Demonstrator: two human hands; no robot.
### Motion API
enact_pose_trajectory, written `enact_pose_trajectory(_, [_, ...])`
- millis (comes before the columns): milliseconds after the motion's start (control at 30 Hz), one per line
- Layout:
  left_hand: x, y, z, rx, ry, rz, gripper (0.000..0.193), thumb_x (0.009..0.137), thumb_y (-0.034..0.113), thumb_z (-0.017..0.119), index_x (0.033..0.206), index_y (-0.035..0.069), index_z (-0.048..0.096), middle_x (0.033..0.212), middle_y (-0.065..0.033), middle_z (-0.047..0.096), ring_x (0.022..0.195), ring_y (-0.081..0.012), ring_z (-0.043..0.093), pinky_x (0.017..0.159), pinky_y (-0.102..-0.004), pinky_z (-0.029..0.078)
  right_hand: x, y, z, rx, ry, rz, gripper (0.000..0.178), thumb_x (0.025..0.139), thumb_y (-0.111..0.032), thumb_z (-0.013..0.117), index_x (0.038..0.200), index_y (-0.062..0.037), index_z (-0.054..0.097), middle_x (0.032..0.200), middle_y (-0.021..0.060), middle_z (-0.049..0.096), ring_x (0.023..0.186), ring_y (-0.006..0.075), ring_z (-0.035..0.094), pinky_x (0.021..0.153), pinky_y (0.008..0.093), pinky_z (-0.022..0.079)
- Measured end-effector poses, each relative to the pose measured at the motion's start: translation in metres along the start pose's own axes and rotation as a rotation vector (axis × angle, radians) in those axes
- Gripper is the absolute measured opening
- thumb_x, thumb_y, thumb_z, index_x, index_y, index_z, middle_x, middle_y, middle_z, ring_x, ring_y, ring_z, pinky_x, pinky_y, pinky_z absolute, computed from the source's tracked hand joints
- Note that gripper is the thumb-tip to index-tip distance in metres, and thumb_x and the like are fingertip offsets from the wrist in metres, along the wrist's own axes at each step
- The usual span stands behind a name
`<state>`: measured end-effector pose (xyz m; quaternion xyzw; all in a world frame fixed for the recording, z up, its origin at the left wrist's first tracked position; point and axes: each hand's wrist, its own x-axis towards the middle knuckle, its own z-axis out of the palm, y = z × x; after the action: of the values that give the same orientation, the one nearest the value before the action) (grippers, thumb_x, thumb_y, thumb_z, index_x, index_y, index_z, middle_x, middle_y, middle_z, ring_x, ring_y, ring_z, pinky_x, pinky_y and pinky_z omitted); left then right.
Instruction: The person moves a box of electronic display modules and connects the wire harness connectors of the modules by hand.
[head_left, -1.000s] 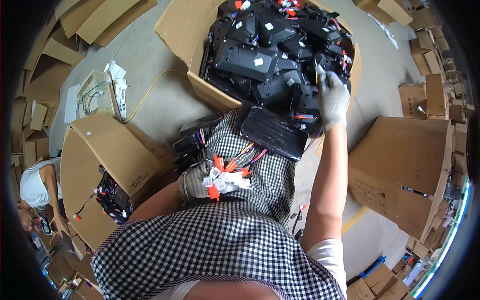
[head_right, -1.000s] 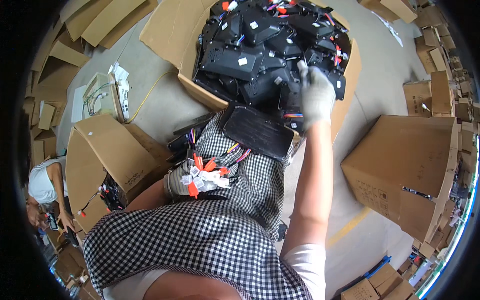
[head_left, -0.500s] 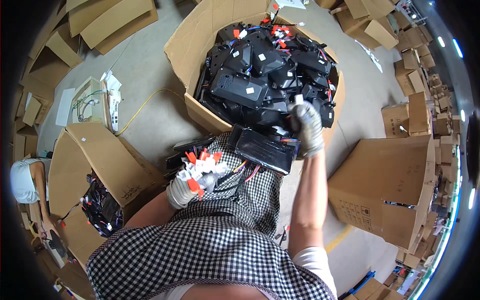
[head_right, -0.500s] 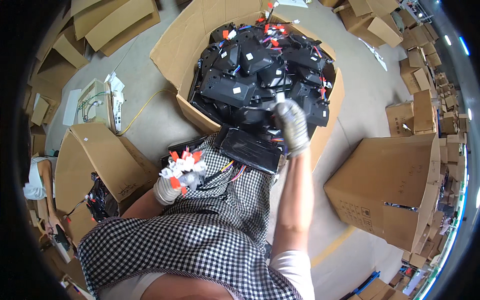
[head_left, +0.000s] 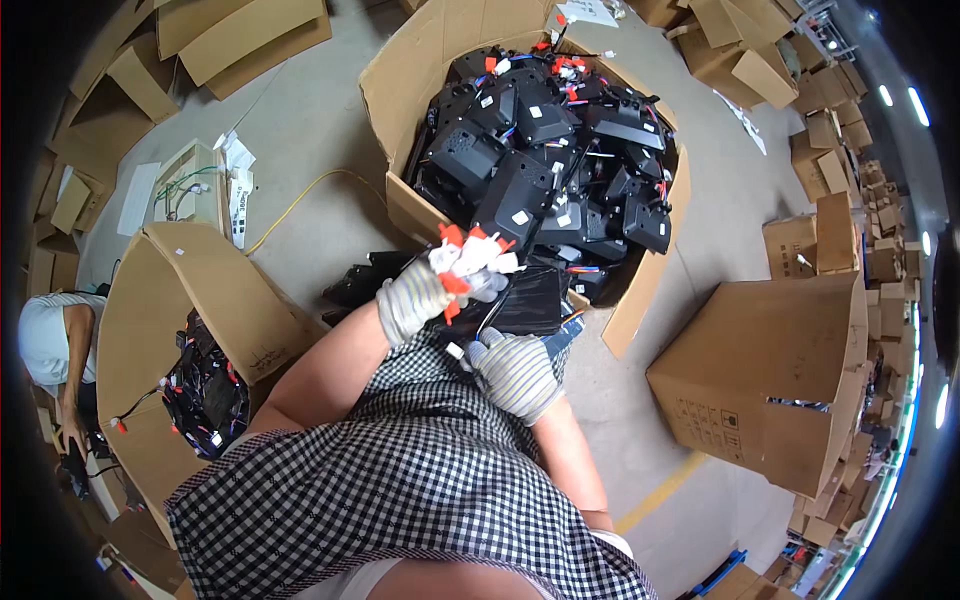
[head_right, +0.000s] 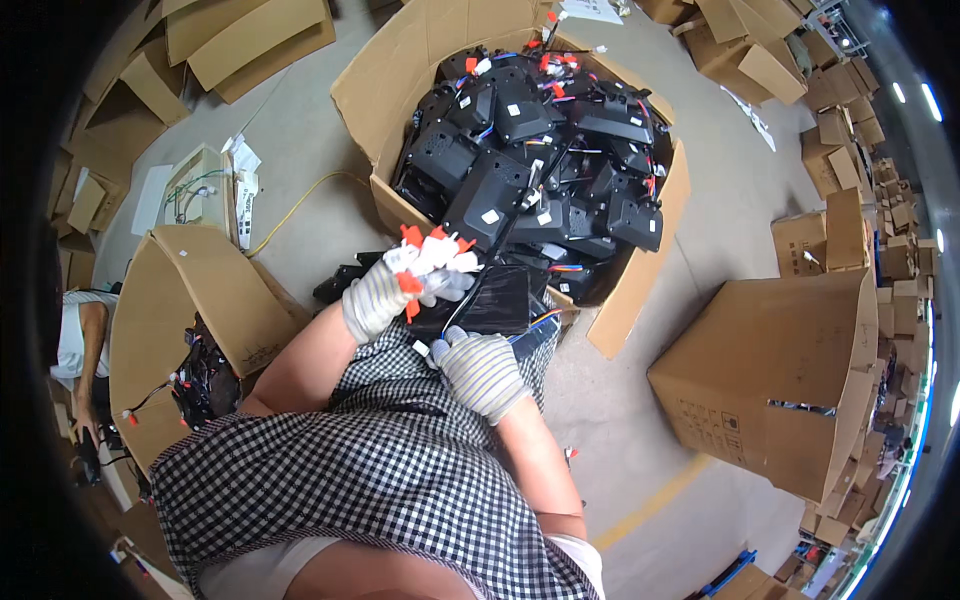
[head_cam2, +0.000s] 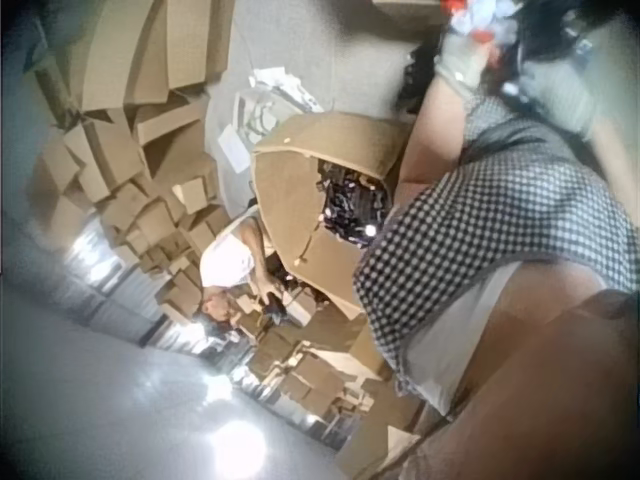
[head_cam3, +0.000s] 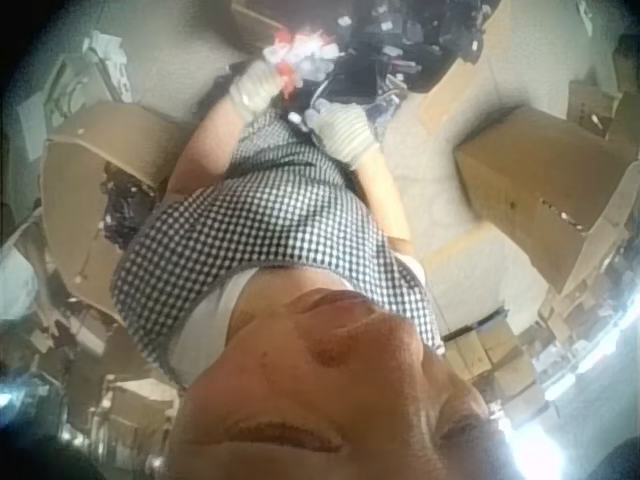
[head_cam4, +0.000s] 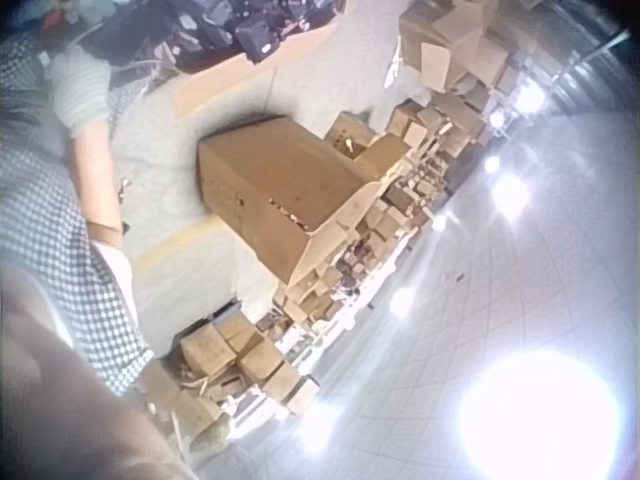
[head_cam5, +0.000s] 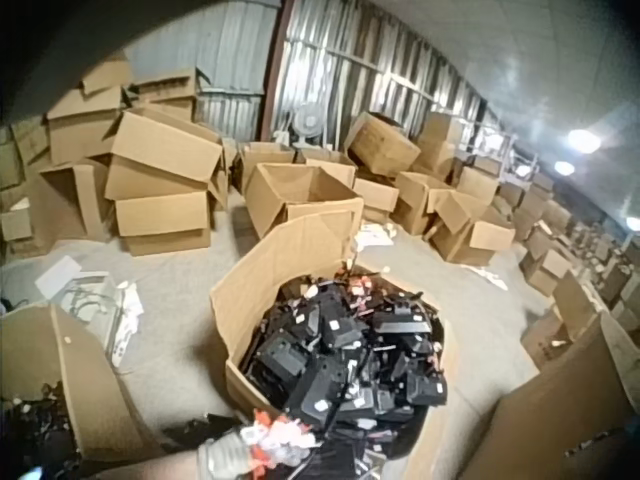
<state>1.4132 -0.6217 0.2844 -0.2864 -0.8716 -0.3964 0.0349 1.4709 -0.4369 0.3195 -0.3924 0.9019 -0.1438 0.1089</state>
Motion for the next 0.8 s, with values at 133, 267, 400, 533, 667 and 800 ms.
enact_pose_trajectory(133, [0.036,-0.003,0.013,-0.731,0.073,-0.113,0.027,0.089,0.022,0.052,0.11,0.007,0.055,0.084,-0.0049,0.063,0.077,-0.0116,0.061,0.066,-0.0251,0.048,0.0,0.006,0.003,-0.146,-0.129,-0.04,0.018,0.085,-0.021,0.045,0.082,-0.008,0.057,0.075,0.0104,0.055,0.061,0.0265,0.061,0.048,0.0404,0.044])
enact_pose_trajectory(267, [0.042,-0.006,0.035,-1.16,0.066,-0.53,0.024,0.084,0.017,0.06,0.104,0.004,0.06,0.085,-0.0009,0.062,0.078,-0.0092,0.058,0.066,-0.0256,0.046,-0.011,0.014,0.006,-0.073,0.074,-0.02,0.017,0.08,-0.023,0.054,0.087,-0.0095,0.06,0.072,0.0106,0.054,0.057,0.0267,0.058,0.046,0.0378,0.042])
enact_pose_trajectory(400, [0.053,-0.043,0.052,-1.243,0.197,-0.642,0.03,0.08,0.012,0.066,0.108,0.003,0.06,0.093,-0.0026,0.064,0.08,-0.0136,0.06,0.067,-0.0268,0.048,-0.029,-0.021,-0.023,0.102,0.256,-0.064,0.015,0.077,-0.021,0.057,0.086,-0.0124,0.065,0.059,0.0076,0.05,0.049,0.0269,0.051,0.045,0.039,0.039])
enact_pose_trajectory(533, [0.052,-0.02,0.021,-1.21,0.295,-0.646,0.033,0.084,0.016,0.061,0.113,0.002,0.055,0.097,-0.0079,0.064,0.089,-0.0191,0.063,0.069,-0.0288,0.052,-0.025,-0.014,-0.005,0.222,0.353,-0.095,0.011,0.082,-0.017,0.053,0.079,-0.0082,0.059,0.067,0.0089,0.056,0.057,0.0279,0.055,0.053,0.0391,0.044])
enact_pose_trajectory(667, [0.01,-0.009,-0.051,-1.119,0.443,-0.394,0.024,0.084,0.012,0.06,0.103,0.0,0.055,0.084,-0.0087,0.062,0.07,-0.0192,0.063,0.064,-0.0284,0.052,-0.028,0.016,-0.009,1.165,0.927,0.423,0.026,0.091,-0.03,0.053,0.091,-0.0042,0.059,0.069,0.0044,0.057,0.054,0.0145,0.051,0.053,0.0266,0.042])
enact_pose_trajectory(800, [-0.009,0.023,-0.133,-1.146,0.972,-0.149,0.04,0.084,0.01,0.06,0.121,0.003,0.047,0.084,-0.0014,0.054,0.063,-0.0083,0.046,0.053,-0.0217,0.038,-0.018,0.054,-0.054,1.322,1.159,0.47,0.032,0.091,-0.033,0.054,0.097,-0.0018,0.06,0.072,0.0005,0.058,0.056,0.0045,0.047,0.052,0.0181,0.037])
